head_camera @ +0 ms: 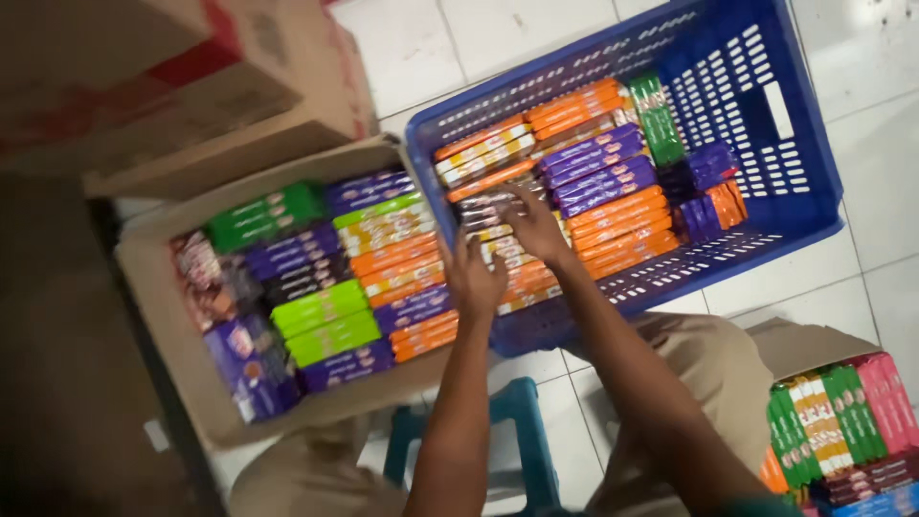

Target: The person transfers stacks of packaged snacks from a cardboard box into a blue plastic basket. They arrange the items by color and type, filling the basket systematically.

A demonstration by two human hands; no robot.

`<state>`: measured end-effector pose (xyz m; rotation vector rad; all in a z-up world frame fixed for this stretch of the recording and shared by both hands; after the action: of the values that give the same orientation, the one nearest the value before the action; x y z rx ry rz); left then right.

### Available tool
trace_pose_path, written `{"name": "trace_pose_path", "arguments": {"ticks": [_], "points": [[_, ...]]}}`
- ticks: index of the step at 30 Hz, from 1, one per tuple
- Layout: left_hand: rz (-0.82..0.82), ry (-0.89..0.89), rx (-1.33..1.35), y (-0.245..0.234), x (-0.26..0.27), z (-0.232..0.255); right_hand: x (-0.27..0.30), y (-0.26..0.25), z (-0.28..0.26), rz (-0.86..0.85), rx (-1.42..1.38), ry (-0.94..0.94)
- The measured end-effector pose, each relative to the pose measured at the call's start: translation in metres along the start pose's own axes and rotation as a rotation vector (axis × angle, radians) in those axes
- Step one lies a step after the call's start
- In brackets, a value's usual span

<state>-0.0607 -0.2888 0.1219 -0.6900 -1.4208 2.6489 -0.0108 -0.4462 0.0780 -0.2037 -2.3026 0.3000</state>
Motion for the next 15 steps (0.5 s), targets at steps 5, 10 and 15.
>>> {"name": "trace_pose_path", "arguments": {"ticks": [5, 10, 15], "points": [[-0.142, 0.151, 0.079, 0.043, 0.025, -0.041, 0.154, 0.042, -0.025, -0.001, 0.027, 0.024], [-0.058, 0.436, 0.352, -0.004, 0.025, -0.097, 0.214, 0.080, 0.000, -0.052, 0.168, -0.241], [-0.708, 0.144, 0.029, -0.039, 0.075, -0.261, 0.206, 0.105, 0.059, 0.141, 0.983, -0.077]]}}
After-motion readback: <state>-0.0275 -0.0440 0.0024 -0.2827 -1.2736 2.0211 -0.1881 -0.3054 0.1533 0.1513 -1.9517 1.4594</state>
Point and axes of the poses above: each hand's wrist, its own x-axis away from the middle knuckle, its own y-axis out of the palm, z = x × y, the point moved 1 cm from there along -x, towards the middle knuckle, and after that the axes turned 14 degrees about y, right-handed, at the moved point
